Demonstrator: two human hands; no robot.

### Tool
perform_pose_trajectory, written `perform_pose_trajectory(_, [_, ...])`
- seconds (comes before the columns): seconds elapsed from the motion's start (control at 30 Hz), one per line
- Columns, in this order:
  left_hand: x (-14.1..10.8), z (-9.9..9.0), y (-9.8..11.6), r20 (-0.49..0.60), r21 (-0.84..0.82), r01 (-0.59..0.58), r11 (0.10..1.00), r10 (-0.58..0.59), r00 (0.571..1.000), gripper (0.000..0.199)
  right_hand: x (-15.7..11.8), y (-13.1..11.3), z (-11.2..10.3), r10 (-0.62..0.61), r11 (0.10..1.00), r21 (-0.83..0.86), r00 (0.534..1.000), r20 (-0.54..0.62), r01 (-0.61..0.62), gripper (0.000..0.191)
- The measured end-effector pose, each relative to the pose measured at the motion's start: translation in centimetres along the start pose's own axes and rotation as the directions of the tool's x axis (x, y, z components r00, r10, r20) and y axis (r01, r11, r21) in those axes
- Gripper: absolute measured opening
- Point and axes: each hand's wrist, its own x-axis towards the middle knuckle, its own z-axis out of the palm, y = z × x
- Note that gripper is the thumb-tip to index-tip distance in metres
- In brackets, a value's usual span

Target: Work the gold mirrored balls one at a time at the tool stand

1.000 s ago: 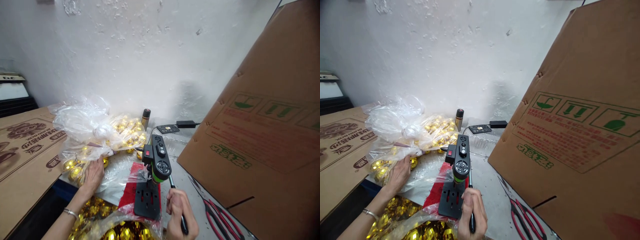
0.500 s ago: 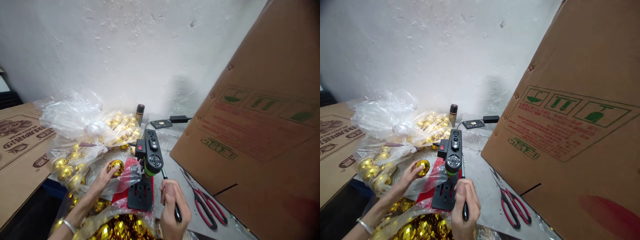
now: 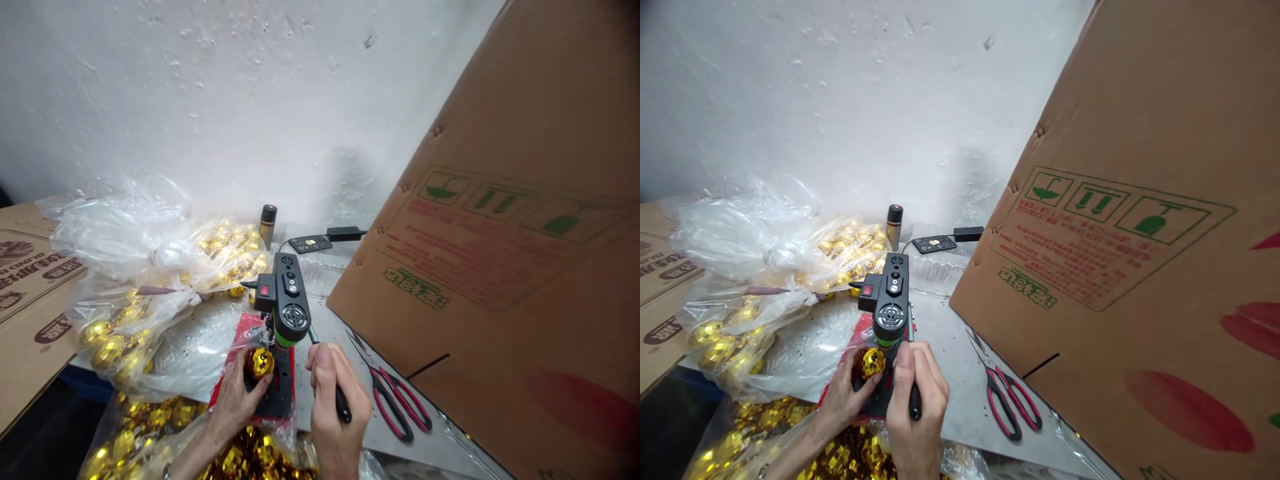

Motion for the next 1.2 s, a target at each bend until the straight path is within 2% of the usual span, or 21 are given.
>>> perform_pose_trajectory(0.1, [0.5,-0.2,-0.4,0.059,0.021,-0.051,0.998,0.049,0.997,0.06,-0.4,0.1,0.0,0.003,1.0,0.011,1.0,-0.001,-0.003,0.033])
perform_pose_trajectory(0.23, [0.6,-0.4,0.2,0.114,0.014,-0.113,0.994,0.11,0.987,0.053,-0.7,0.1,0.0,0.012,1.0,0.019,1.0,0.004,-0.012,0.031])
perform_pose_trajectory(0.63, [-1.2,-0.2,-0.4,0.118,0.017,-0.239,0.971,0.236,0.965,0.053,-1.0,0.2,0.1,0.02,1.0,0.011,1.0,-0.021,-0.02,0.032])
perform_pose_trajectory(0.9, [0.3,-0.5,0.9,0.211,-0.009,-0.183,0.983,0.18,0.961,0.053,-1.1,0.5,0.0,0.02,1.0,-0.005,1.0,-0.023,-0.02,0.032])
perform_pose_trajectory(1.2, [0.8,0.1,0.7,0.175,-0.03,-0.102,0.994,0.105,0.979,0.052,-1.8,1.0,-0.3,0.035,0.999,-0.005,0.999,0.017,-0.035,0.029])
